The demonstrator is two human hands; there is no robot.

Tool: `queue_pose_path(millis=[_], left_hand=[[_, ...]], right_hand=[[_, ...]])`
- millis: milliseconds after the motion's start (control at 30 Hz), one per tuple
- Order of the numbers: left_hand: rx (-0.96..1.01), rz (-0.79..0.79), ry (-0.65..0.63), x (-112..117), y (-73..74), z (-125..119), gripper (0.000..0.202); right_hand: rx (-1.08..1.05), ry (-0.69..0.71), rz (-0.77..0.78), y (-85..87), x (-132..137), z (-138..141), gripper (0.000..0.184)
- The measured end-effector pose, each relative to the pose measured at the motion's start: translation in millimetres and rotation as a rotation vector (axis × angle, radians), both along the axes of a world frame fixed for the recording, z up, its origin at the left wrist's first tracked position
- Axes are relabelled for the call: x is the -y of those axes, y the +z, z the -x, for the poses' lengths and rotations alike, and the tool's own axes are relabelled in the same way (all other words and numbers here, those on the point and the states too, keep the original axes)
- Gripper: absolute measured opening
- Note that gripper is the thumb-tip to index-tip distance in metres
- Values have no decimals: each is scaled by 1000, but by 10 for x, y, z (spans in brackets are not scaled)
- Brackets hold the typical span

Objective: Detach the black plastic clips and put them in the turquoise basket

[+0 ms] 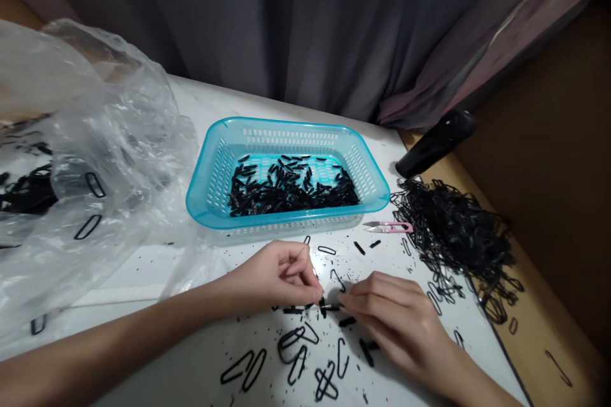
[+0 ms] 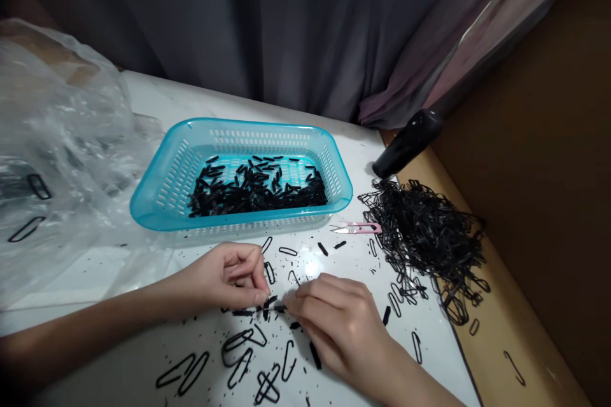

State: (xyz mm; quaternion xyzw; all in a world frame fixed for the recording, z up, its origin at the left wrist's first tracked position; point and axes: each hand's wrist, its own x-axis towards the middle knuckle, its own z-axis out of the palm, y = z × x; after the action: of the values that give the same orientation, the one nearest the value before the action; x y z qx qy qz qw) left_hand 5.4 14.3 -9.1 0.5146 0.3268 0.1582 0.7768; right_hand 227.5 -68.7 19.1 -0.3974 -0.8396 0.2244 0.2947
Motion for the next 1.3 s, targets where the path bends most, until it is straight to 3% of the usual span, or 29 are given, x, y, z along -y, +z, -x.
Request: queue_pose_path(millis=[233, 433, 667, 800, 900, 1000, 1067, 1133, 1233, 1300], left_hand=[[-48, -115, -11, 58, 51, -39, 42], [-20, -59, 27, 37, 72, -35, 45], [1, -64, 35, 7, -7, -3, 48], [53, -147, 77, 44, 97, 26, 43], [17, -416, 185, 76, 323, 75, 39], [-18, -990, 435, 33, 553, 163, 33], [-109, -1280, 544, -58, 643, 230, 27], [-251, -1510, 514, -172, 669, 286, 13], [-413, -1732, 345, -278, 612, 327, 26], [-370, -1833, 203, -265, 539, 324, 29]], right_hand=[[-48, 90, 32, 90, 35, 119, 21], [59, 34, 42, 87, 17, 18, 20], [208, -43, 59, 65, -15, -80, 19], [246, -43, 87, 30, -16, -78, 21], [272, -61, 100, 5, -18, -84, 20], [283, -67, 112, -9, -16, -84, 20], [279, -72, 117, -13, -15, -77, 21], [271, -79, 122, -16, -17, -69, 21], [256, -85, 124, -14, -22, -61, 20], [248, -86, 125, -10, -22, -59, 20]])
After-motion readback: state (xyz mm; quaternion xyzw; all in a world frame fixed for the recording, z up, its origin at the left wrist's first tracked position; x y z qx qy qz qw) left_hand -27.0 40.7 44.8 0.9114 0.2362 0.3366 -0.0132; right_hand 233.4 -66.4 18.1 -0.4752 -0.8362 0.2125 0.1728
